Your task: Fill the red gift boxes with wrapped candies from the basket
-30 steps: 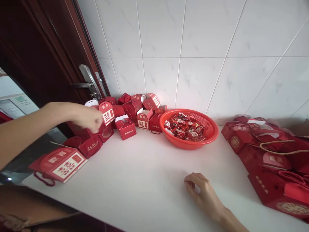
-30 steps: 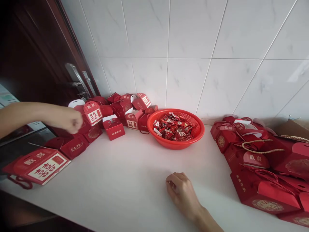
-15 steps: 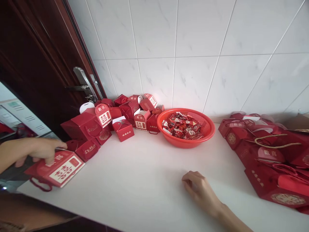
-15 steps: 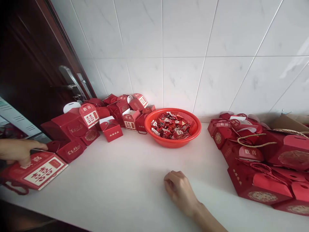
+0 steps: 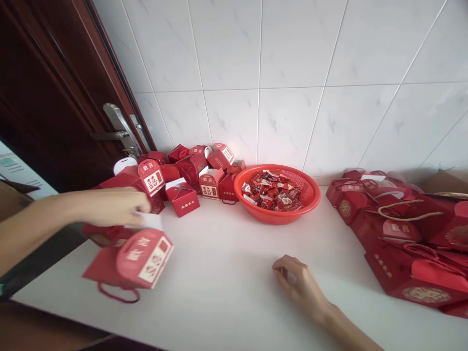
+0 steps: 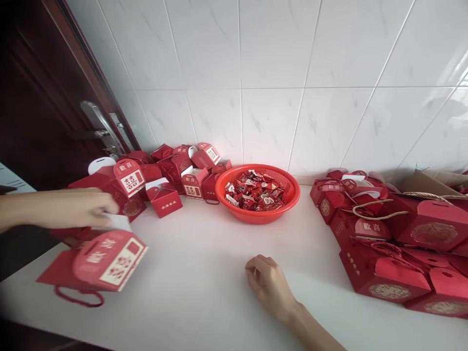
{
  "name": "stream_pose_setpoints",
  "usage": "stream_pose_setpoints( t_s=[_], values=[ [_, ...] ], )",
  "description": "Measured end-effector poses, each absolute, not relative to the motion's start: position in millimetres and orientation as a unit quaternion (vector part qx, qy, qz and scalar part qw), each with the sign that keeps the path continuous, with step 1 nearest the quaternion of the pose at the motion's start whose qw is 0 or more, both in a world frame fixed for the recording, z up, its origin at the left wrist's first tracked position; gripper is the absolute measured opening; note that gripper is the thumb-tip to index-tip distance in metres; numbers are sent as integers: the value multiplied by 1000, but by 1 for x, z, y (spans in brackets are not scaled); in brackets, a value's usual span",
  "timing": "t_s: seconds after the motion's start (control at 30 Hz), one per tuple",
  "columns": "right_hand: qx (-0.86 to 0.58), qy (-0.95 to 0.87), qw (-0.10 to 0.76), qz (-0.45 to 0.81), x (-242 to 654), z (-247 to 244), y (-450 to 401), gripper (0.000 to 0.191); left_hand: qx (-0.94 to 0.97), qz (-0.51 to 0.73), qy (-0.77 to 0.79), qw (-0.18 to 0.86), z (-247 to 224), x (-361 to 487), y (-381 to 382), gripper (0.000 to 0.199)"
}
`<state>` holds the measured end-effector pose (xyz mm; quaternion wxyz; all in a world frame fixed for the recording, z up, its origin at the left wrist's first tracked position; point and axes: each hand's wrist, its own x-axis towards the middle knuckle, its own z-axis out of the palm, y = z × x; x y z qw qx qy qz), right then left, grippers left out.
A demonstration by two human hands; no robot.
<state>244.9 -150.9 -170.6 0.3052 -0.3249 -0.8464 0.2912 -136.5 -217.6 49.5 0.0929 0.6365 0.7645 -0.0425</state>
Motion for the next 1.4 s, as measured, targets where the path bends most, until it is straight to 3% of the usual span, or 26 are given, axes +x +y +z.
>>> stream_pose_setpoints(
  t_s=[0.13,0.33,0.67,0.87,1.07,1.1,1.2,1.4],
  values=[
    [-337,-822,336,313,246,-172,-149,16,736,-96,667,66,56,-67,-175,40],
    [-347,-811,345,321,249,-171,-142,29,819,-100,565,-8,34,13,-121,35],
    [-294,-799,384,358,248,-166,-138,27,851,-29,512,112,0,48,-79,37],
    [-298,-819,445,204,249,-157,-139,48,831,37,549,81,-19,43,-91,34],
    [-266,-888,375,-1,242,-142,-147,42,812,131,565,61,-37,48,-113,17],
    [-261,-892,370,-21,241,-142,-148,42,815,147,558,53,-42,49,-116,22],
    [-238,-895,371,-63,237,-143,-153,40,827,177,533,33,-57,49,-125,35],
    [-259,-890,373,-54,233,-144,-157,57,828,246,499,71,-69,41,-139,26]
  ],
)
